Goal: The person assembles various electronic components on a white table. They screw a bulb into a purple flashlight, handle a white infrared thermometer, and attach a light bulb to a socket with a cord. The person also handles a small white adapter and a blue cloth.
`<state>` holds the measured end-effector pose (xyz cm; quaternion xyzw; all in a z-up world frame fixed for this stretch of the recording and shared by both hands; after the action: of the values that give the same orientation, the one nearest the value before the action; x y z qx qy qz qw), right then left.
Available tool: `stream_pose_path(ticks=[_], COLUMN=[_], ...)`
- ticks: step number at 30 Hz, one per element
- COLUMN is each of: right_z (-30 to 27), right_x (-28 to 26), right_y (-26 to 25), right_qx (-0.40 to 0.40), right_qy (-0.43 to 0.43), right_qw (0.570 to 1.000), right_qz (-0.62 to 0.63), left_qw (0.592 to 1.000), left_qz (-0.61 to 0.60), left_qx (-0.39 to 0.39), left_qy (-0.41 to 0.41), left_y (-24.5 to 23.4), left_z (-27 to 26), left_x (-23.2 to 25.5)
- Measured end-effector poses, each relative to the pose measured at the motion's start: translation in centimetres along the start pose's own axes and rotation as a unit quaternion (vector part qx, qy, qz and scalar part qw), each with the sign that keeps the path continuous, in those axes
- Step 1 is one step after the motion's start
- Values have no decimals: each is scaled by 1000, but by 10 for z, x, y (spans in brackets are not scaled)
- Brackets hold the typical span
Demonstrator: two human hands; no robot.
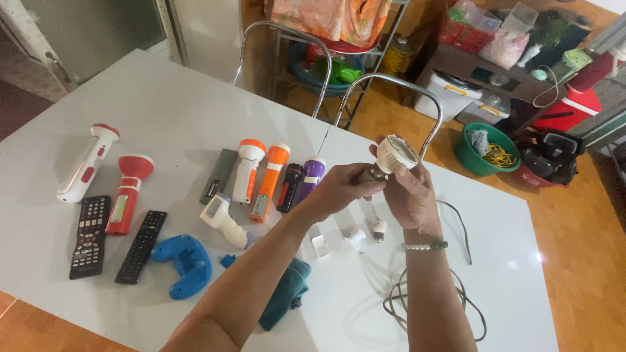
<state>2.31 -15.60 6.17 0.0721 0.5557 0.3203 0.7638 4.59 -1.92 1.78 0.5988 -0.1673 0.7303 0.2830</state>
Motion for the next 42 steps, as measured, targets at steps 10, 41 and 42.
stream_pose_path(ticks=[10, 41, 42], right_z=[1, 9, 10], right_x=[5, -2, -1], right_y=[-4, -14, -18], right_qx=[85, 26, 20], right_qy=[-26, -20, -30], right_qw=[995, 999, 999], right_qz=[-46, -31, -24], left_qw=[998, 997, 997], left_qz=[3, 30, 31], left_qx=[50, 55, 54], left_qy=[23, 38, 45], left_y=[2, -7, -7], left_z=[-1, 10, 13], left_x=[-4, -5, -6])
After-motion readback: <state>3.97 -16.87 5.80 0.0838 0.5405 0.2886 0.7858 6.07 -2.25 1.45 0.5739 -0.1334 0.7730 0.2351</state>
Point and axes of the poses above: each hand's wrist, its own z-axis towards the middle knuckle, its own y-axis out of the palm, x = y × z, the point moved 5 cm from there along z, towards the middle knuckle, and after that the axes turned 7 degrees about -x, right-handed, at the moved point
